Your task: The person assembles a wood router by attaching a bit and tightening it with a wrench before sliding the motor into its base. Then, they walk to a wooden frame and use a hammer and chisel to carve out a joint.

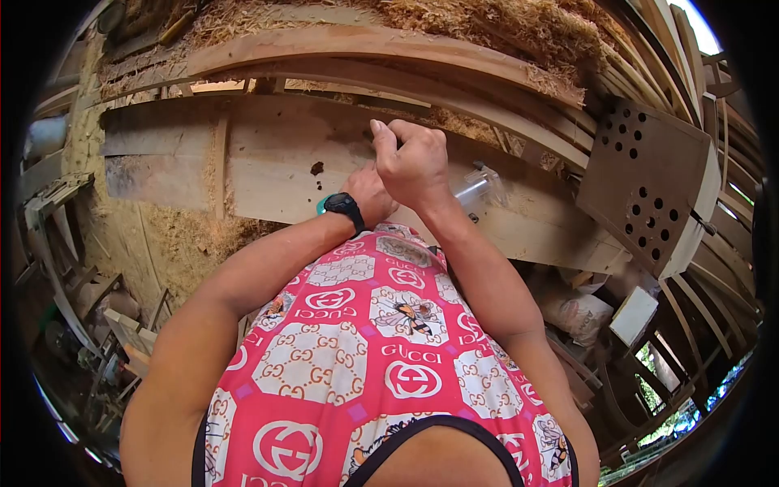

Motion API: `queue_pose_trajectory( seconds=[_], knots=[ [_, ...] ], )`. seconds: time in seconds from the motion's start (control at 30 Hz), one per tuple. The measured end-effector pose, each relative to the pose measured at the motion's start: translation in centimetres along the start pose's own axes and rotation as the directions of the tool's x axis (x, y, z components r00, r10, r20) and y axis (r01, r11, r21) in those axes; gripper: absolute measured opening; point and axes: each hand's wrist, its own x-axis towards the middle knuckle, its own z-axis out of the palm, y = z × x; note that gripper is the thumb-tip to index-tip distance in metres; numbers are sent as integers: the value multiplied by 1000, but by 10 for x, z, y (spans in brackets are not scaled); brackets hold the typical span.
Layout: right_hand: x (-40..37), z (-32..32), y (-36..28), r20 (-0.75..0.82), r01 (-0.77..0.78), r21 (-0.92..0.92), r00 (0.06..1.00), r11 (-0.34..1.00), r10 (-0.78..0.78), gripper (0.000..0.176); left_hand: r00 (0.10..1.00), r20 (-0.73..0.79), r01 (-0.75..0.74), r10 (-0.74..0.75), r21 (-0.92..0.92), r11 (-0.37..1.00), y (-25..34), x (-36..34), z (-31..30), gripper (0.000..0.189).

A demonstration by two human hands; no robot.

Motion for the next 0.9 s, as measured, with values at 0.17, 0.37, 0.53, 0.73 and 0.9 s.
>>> queue_pose_trajectory(
  seconds=[0.17, 0.37, 0.53, 0.73, 0.9],
  knots=[
    [-2, -21, 1, 184, -62, 164, 982, 985, 32, 27, 987, 138, 66, -84, 133, 989, 6, 1, -8, 30],
    [-32, -85, -5, 250, -120, 244, 966, 962, 57, 22, 999, 42, -1, -7, 187, 982, -17, 1, 12, 48],
    [-72, -90, 41, 82, -95, 495, 995, 864, 62, 22, 992, 80, 78, -96, 201, 976, -2, 0, -7, 51],
    [-87, -75, 56, -4, -50, 625, 998, 779, 68, 21, 992, 90, 63, -87, 242, 968, -2, -1, -13, 51],
    [-93, -72, 63, 12, -17, 551, 1000, 834, 12, 19, 995, 70, 53, -71, 229, 972, 1, -2, -11, 52]
  ],
)
